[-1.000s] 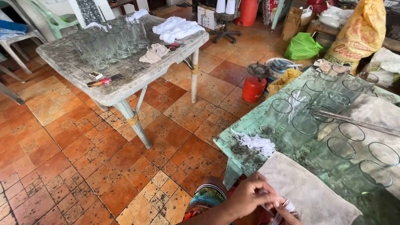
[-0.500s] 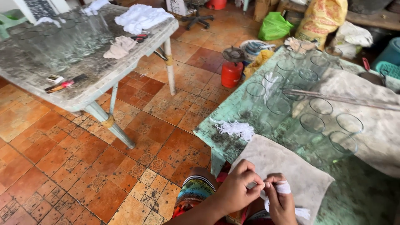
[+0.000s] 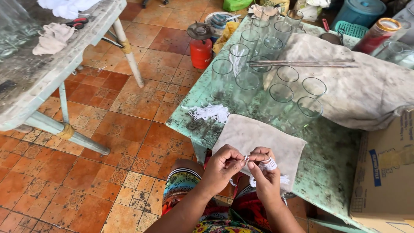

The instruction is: The person is untangling and organizing white candle wicks on a workshop table.

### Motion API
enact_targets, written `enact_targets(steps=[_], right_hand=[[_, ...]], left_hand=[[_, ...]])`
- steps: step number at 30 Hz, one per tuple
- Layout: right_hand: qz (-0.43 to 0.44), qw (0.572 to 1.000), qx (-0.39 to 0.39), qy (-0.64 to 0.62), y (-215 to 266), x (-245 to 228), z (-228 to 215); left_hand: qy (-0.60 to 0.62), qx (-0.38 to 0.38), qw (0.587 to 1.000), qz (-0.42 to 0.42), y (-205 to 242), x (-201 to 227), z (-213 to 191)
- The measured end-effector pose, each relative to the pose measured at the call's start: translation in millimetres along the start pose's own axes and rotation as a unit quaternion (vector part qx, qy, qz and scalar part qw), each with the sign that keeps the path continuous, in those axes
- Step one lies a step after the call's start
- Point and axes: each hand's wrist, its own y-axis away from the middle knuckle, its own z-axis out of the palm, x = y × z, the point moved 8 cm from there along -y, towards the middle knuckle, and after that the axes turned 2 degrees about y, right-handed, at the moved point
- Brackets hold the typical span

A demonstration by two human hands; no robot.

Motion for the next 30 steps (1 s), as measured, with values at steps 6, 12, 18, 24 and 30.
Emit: enact_targets(steps=[6, 12, 18, 24, 30], right_hand=[[0.135, 0.966, 0.0, -0.219, -1.9, 22.1, -4.6], [0.161, 0.898, -0.067, -0.404, -1.7, 8.9, 10.5], [0.082, 0.947, -0.292, -0.106, 2.2, -47.7, 41.3], [-0.042, 0.976, 0.014, -0.215, -36.1, -25.0, -56.5], [-0.032, 0.974, 0.22, -0.041, -76.9, -32.2, -123.3]], left_hand=[[0.042, 0.016, 0.995, -0.093, 3.9, -20.8, 3.3], [0.065, 0.013, 0.994, -0.084, 3.4, -15.2, 5.3], [-0.08, 0.001, 0.996, 0.046, -10.9, 3.8, 8.9], [-0.094, -0.105, 0.99, -0.011, -19.8, 5.9, 11.4], [-0.116, -0.164, 0.976, 0.084, 10.4, 22.6, -5.3]])
